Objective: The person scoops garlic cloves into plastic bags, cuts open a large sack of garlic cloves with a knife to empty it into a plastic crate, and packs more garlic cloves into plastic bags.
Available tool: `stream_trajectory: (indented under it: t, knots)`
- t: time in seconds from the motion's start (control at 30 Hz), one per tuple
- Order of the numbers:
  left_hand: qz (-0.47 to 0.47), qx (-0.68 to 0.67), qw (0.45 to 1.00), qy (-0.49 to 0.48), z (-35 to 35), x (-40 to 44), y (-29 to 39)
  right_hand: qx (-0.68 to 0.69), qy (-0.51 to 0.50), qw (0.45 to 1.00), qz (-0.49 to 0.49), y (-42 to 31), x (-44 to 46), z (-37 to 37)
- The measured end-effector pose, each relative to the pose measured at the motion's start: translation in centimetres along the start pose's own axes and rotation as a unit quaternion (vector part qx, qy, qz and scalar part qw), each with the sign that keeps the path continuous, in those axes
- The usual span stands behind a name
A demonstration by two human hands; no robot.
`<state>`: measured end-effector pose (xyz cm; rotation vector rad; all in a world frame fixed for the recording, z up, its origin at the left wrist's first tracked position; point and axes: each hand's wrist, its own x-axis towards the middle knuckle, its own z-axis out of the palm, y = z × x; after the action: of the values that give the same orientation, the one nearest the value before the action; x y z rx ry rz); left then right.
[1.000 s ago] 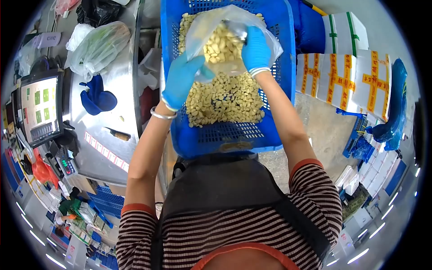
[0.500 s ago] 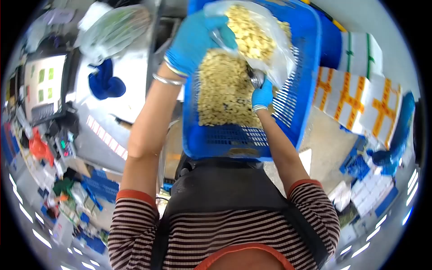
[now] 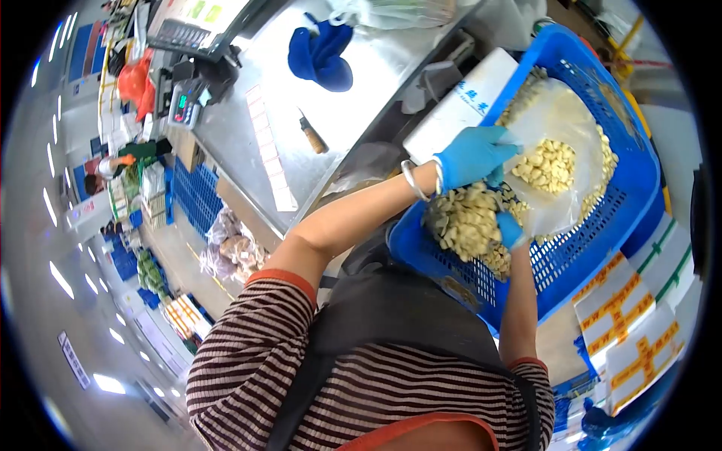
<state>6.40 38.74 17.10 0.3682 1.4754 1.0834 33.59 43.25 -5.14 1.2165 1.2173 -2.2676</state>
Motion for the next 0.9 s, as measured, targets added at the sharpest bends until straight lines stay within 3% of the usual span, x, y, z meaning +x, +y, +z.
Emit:
stream_trajectory:
  t: [0.1,0.17,0.2,0.23,0.3,0.33,0.37,0.4,0.5,0.57,0.6,0.67,0.73,0.77,0.8,0.83,0.87,0.9]
  knots:
    - [0.074,0.061,0.995,-0.002,-0.3,0.5,-1.0,-0.176,0.051,0.973,-0.137,1.0,-2.7,-7.7]
    - [0.119,0.087,0.989,-0.003,0.0,0.9,-2.1,-0.239,-0.033,0.967,-0.075,-6.1,-7.7,-9.3]
    - [0.102,0.067,0.992,-0.022,0.4,0.7,-1.7,-0.066,0.04,0.995,-0.068,-7.9,-8.6,-9.6]
    - [0.085,0.048,0.994,-0.042,1.0,0.2,-0.9,0.109,0.113,0.984,-0.088,-9.6,-9.5,-9.8]
    - [0.096,0.029,0.993,-0.063,2.8,0.1,-0.4,0.034,0.229,0.95,-0.209,-13.1,-8.8,-8.9]
    - [0.099,-0.011,0.992,-0.076,3.5,0.5,-0.1,0.019,0.347,0.886,-0.307,-16.9,-8.6,-4.4]
    - [0.102,-0.052,0.989,-0.091,4.1,0.8,0.5,-0.152,0.452,0.823,-0.308,-18.9,-7.8,-1.9]
    - [0.105,-0.092,0.984,-0.108,4.6,1.2,0.8,-0.315,0.538,0.724,-0.295,-19.8,-7.7,-0.2]
    - [0.121,-0.111,0.98,-0.114,3.6,2.5,1.1,-0.417,0.457,0.585,-0.524,-19.8,-8.9,1.7]
    - [0.134,-0.127,0.975,-0.121,3.6,2.8,1.0,-0.347,0.483,0.601,-0.534,-17.1,-11.8,3.6]
    - [0.135,-0.148,0.972,-0.126,2.9,2.6,1.1,-0.307,0.472,0.631,-0.534,-15.0,-13.2,3.9]
    - [0.123,-0.155,0.974,-0.114,2.4,3.0,1.2,-0.185,0.44,0.752,-0.455,-8.8,-14.0,3.1]
    - [0.119,-0.064,0.986,-0.093,2.2,3.0,2.5,-0.442,0.399,0.729,-0.338,-7.2,-15.7,4.2]
    - [0.136,-0.053,0.984,-0.099,2.1,3.1,2.6,-0.471,0.402,0.741,-0.26,-4.6,-14.6,2.9]
    - [0.152,-0.041,0.983,-0.098,2.2,3.2,2.6,-0.489,0.437,0.712,-0.252,-2.5,-13.3,1.6]
    - [0.146,-0.044,0.983,-0.104,2.2,3.1,2.6,-0.493,0.483,0.713,-0.125,0.3,-11.9,0.3]
    - [0.138,-0.045,0.984,-0.104,2.2,3.0,2.7,-0.518,0.488,0.7,-0.06,6.1,-9.6,-2.4]
    - [0.137,-0.039,0.984,-0.104,2.1,2.7,2.8,-0.52,0.497,0.694,-0.033,5.7,-9.4,-1.4]
